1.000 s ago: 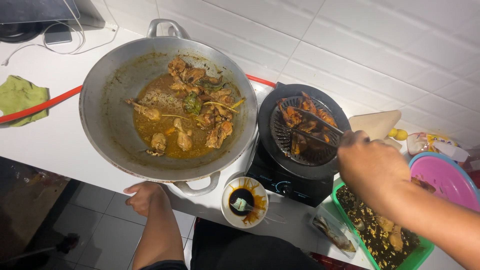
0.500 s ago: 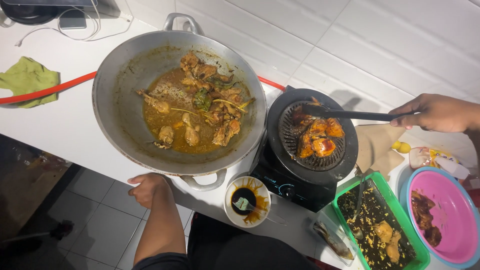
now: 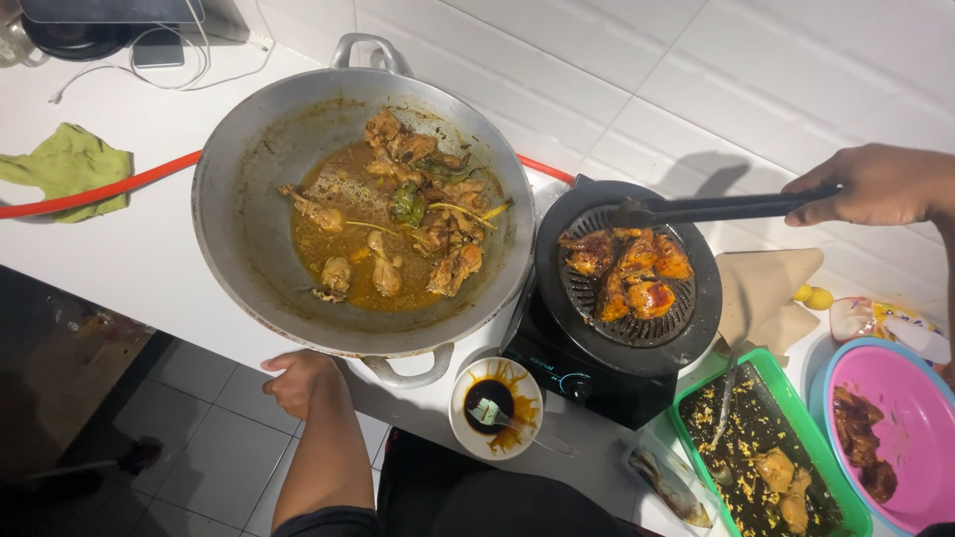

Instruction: Transferring chicken pieces from a wok to a grill, flipping them, applying sauce, and moving them to a tray.

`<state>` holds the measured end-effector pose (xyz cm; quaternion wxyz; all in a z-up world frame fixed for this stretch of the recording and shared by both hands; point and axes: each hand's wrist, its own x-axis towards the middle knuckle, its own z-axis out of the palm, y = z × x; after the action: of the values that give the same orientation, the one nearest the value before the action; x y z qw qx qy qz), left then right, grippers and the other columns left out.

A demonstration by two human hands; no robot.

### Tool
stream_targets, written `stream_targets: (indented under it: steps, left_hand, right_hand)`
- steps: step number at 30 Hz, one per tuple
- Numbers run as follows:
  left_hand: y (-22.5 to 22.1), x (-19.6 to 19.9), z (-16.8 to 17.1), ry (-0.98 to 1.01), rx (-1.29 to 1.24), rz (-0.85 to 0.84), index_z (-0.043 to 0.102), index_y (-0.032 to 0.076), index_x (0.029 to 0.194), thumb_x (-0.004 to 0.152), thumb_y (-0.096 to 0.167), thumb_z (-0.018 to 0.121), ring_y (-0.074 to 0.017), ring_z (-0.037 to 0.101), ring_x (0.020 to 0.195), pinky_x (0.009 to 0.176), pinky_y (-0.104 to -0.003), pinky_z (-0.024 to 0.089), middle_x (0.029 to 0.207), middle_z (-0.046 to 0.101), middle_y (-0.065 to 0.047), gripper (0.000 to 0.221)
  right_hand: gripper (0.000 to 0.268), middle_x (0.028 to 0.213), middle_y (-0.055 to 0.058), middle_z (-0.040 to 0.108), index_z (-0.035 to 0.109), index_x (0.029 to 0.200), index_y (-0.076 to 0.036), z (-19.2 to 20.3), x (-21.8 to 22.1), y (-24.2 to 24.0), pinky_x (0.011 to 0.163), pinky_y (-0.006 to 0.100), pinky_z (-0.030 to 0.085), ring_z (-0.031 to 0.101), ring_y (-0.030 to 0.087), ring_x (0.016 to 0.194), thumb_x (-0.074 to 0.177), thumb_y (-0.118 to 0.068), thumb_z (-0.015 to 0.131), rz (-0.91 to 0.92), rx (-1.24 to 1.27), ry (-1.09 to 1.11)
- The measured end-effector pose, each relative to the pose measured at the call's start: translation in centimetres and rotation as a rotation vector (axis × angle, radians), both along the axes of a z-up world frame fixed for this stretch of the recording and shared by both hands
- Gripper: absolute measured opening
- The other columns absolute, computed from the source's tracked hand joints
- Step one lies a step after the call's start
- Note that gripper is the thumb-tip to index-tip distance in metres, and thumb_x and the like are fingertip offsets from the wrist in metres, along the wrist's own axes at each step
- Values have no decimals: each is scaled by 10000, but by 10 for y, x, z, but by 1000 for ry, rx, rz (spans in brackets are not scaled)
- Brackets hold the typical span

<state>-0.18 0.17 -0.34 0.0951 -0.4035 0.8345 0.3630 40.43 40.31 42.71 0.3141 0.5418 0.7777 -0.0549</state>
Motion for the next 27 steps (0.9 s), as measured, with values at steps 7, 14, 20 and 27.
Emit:
stream_targets:
  steps: [7, 14, 20, 27]
  left_hand:
    - [0, 2, 11, -48, 34, -2, 552, 24, 1282, 1030, 579, 174, -459, 670, 984, 783, -633, 507, 1097, 704, -236, 718]
    - [-1, 2, 7, -34, 18, 0, 573, 25, 1239, 1039, 577, 195, -462, 671, 986, 816, -637, 499, 1105, 703, -236, 699]
    - [-1, 1, -1, -14, 8, 6, 589, 16, 1228, 1039, 587, 201, -464, 674, 969, 793, -638, 502, 1088, 707, -239, 716]
    - [-1, 0, -4, -23, -2, 8, 587, 20, 1231, 1045, 587, 203, -459, 674, 973, 796, -633, 504, 1099, 704, -243, 709]
  right_hand:
    - [444, 1228, -58, 740, 529, 1374, -489, 30, -67, -137, 856, 433, 638, 755, 261, 1155, 937, -563, 508, 292, 229, -373]
    - [419, 1099, -2, 710, 540, 1320, -256, -19, -63, -165, 633, 464, 584, 765, 342, 932, 950, -436, 461, 406, 262, -336]
    - [419, 1158, -67, 708, 625, 1241, -329, -7, -59, -163, 708, 433, 630, 757, 279, 1054, 1008, -580, 385, 306, 250, -399]
    - [372, 1220, -74, 695, 564, 1294, -338, -1, -51, -164, 749, 429, 634, 743, 279, 1118, 1001, -501, 404, 276, 219, -437]
